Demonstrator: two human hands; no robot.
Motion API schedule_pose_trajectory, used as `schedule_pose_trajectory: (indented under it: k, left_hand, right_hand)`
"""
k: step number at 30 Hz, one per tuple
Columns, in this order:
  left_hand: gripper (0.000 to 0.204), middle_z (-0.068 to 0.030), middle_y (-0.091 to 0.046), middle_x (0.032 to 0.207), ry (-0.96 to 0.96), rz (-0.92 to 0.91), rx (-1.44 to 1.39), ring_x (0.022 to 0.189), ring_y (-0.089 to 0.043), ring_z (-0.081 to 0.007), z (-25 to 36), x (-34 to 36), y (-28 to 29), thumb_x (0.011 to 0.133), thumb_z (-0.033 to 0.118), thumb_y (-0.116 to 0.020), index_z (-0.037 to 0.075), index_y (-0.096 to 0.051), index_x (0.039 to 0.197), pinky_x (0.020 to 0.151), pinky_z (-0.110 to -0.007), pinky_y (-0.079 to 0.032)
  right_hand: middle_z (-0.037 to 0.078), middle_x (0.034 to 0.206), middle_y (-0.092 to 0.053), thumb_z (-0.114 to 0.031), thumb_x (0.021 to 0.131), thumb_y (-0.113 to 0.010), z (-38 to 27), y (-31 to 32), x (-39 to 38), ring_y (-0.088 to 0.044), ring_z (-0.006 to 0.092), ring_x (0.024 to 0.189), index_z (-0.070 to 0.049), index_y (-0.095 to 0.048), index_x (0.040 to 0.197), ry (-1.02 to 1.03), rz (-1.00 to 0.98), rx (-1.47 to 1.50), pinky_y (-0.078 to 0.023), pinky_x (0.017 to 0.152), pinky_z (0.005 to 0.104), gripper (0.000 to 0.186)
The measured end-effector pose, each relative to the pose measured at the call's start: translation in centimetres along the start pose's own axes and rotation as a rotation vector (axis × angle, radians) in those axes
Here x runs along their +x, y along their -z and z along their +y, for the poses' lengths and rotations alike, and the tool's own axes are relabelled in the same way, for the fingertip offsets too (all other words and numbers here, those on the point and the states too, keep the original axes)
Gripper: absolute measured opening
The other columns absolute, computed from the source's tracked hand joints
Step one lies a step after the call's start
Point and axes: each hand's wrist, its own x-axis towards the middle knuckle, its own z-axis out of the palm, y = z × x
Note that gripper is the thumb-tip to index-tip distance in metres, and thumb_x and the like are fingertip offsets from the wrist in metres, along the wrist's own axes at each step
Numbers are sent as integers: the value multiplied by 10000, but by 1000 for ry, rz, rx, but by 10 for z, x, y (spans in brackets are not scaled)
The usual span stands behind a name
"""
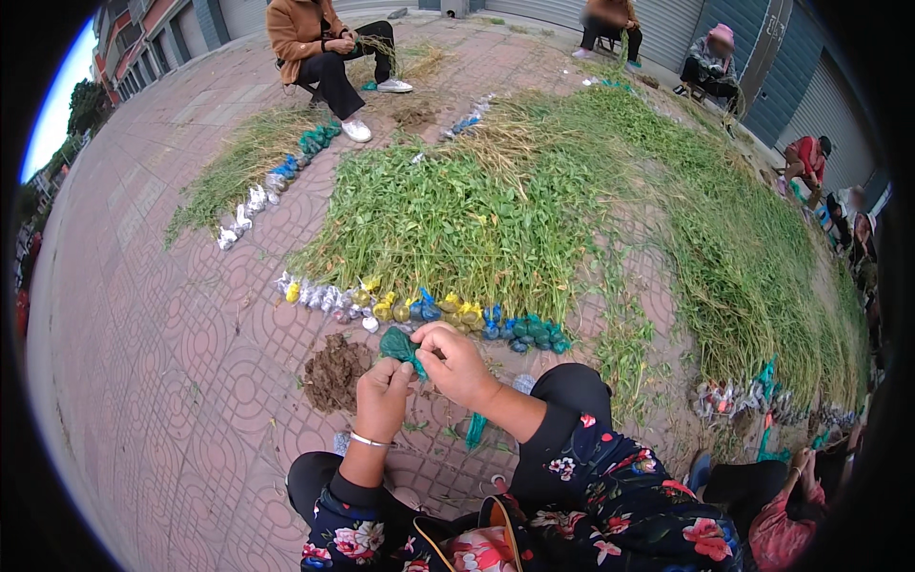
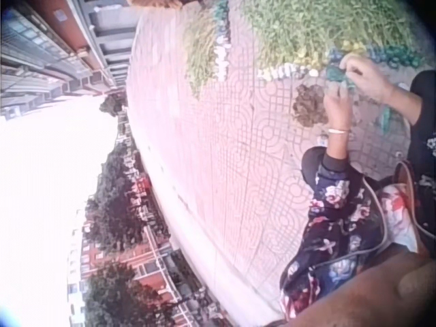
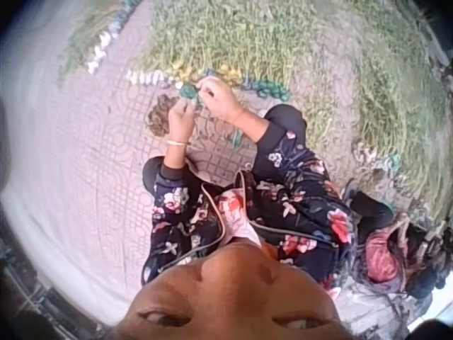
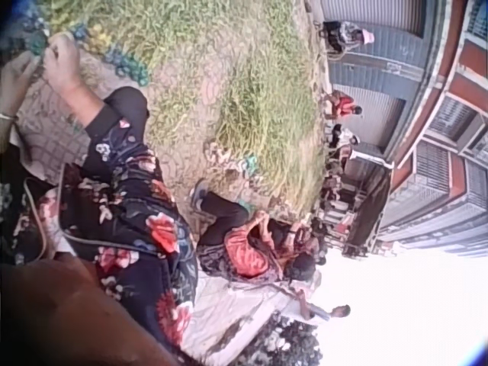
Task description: The person sits on a paved outdoor area and bundles long green plant stems using a green plastic strip. They wrap the strip around the stems and tie it to secure the bundle, then place the finished bundle on the ground. Other people are visible in the background performing similar tasks.
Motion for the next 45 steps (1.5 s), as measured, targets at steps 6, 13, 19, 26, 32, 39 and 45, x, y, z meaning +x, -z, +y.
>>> schedule_pose_trajectory:
  k: [6,13,19,26,32,39,45]
  left_hand:
    - [175,-35,-573,715,-10,5,-33,611,-554,-80,2,-2,1,865,90,-522,1,-537,715,566,-216,-477]
    - [182,-28,-552,695,-79,28,-9,607,-545,-81,-5,-3,0,854,60,-505,-9,-520,687,582,-223,-479]
    - [159,-35,-558,728,-123,40,-6,635,-560,-98,-8,-3,2,852,49,-494,-24,-540,719,597,-232,-476]
    - [175,-78,-579,663,-191,130,-92,586,-526,-117,3,-6,-7,821,43,-523,-27,-505,662,548,-258,-416]
    - [199,-29,-544,747,-143,86,-56,633,-566,-96,5,-4,-1,876,80,-507,-3,-497,695,576,-218,-465]
    - [202,-54,-590,727,66,66,-332,629,-578,-105,5,2,-7,887,123,-505,-8,-560,743,565,-234,-496]
    - [230,-72,-611,825,177,-35,-480,712,-616,-146,4,3,-13,922,192,-470,-16,-568,921,614,-243,-509]
  right_hand:
    - [110,1003,-514,-35,789,-551,-2,2,0,-489,147,664,-16,-461,752,60,-4,-36,-419,611,273,99]
    - [102,1002,-507,-36,788,-550,-6,4,2,-474,142,650,-21,-451,747,98,19,-39,-410,602,266,109]
    - [140,957,-514,-34,762,-549,-11,5,2,-516,272,774,-7,-432,729,47,23,-5,-427,677,329,125]
    - [91,993,-519,-36,792,-551,-4,9,1,-518,144,780,-20,-469,749,-17,2,79,-441,666,265,94]
    - [82,1021,-512,-56,814,-567,4,5,4,-515,135,793,-21,-477,756,-7,-33,108,-435,680,263,113]
    - [102,1014,-521,-41,802,-557,-4,5,3,-495,153,704,-18,-457,756,41,39,61,-419,634,268,112]
    - [111,1034,-527,-50,801,-554,-7,8,3,-527,169,755,-18,-472,762,49,46,-29,-439,671,283,97]
